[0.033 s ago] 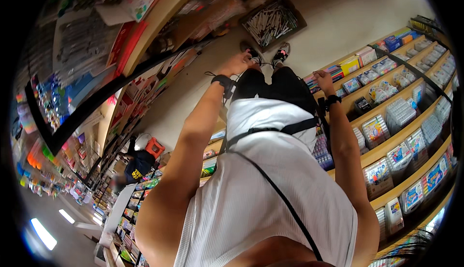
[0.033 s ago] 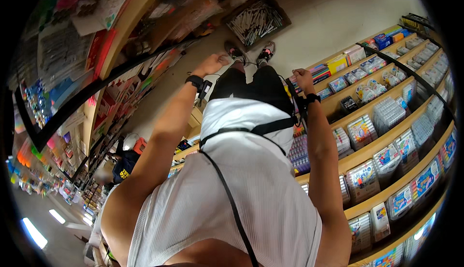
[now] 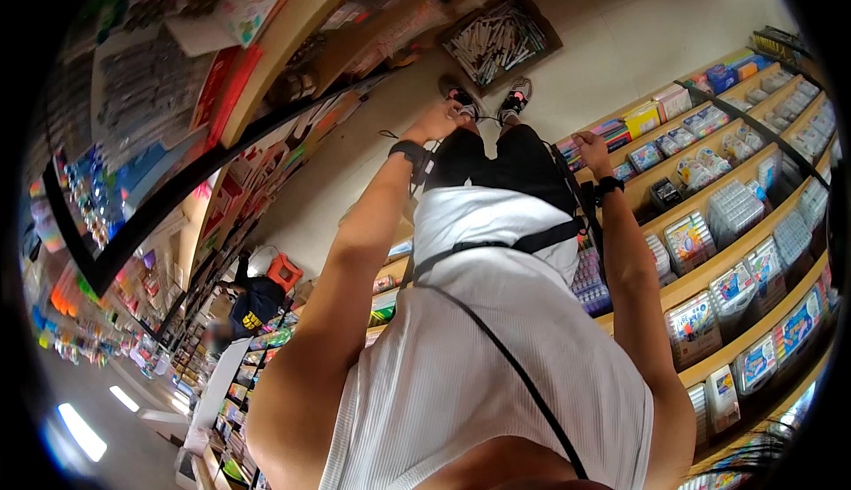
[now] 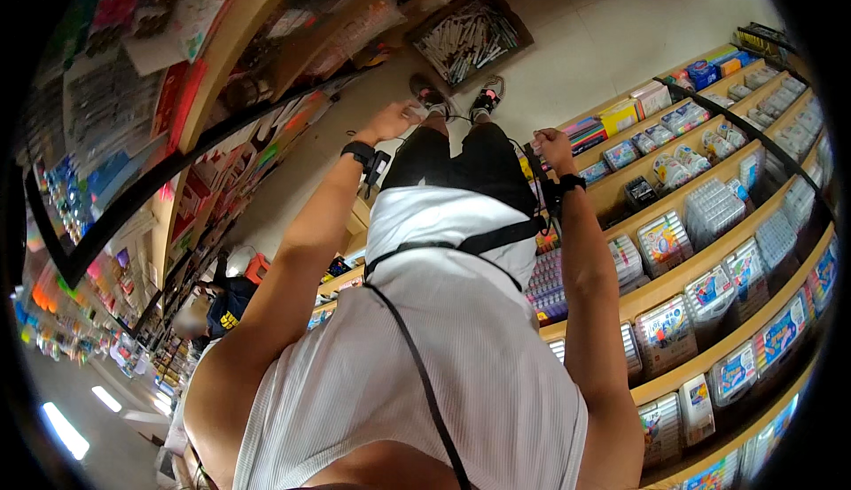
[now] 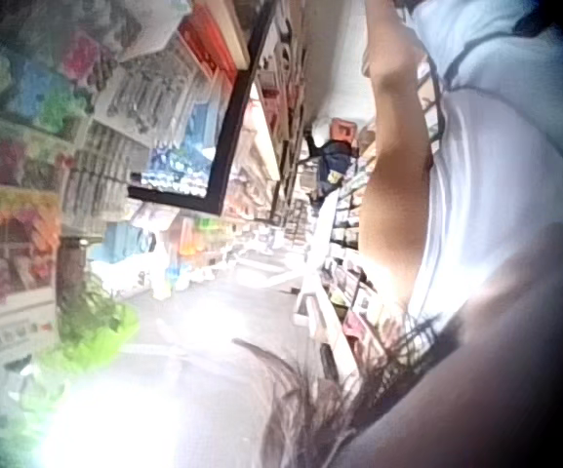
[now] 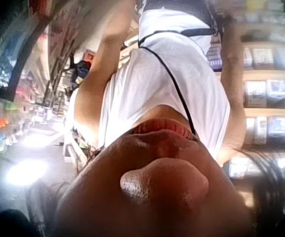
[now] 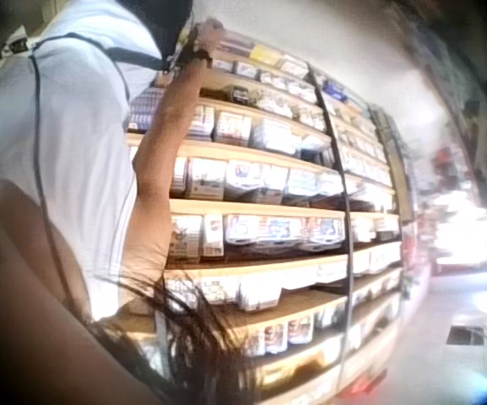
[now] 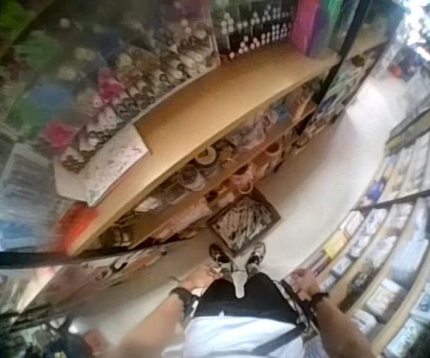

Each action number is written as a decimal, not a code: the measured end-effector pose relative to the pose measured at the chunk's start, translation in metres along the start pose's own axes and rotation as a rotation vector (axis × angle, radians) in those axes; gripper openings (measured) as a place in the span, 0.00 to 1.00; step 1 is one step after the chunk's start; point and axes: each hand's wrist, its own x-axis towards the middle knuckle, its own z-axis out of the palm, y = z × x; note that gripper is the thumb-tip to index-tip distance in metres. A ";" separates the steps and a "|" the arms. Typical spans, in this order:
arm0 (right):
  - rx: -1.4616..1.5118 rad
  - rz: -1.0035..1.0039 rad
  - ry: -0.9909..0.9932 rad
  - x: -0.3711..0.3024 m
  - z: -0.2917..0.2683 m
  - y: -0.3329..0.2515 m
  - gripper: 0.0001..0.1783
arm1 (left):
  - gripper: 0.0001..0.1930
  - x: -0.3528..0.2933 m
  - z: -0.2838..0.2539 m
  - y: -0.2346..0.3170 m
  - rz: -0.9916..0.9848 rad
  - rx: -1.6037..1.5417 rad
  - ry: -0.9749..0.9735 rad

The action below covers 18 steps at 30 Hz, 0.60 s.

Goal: The person sorts markers from a cardboard box on the floor and places them individually into specialized display slots on a retail shelf.

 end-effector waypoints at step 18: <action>-0.714 0.499 -0.670 0.029 0.125 0.032 0.62 | 0.57 0.061 0.112 -0.111 -0.580 0.392 -0.569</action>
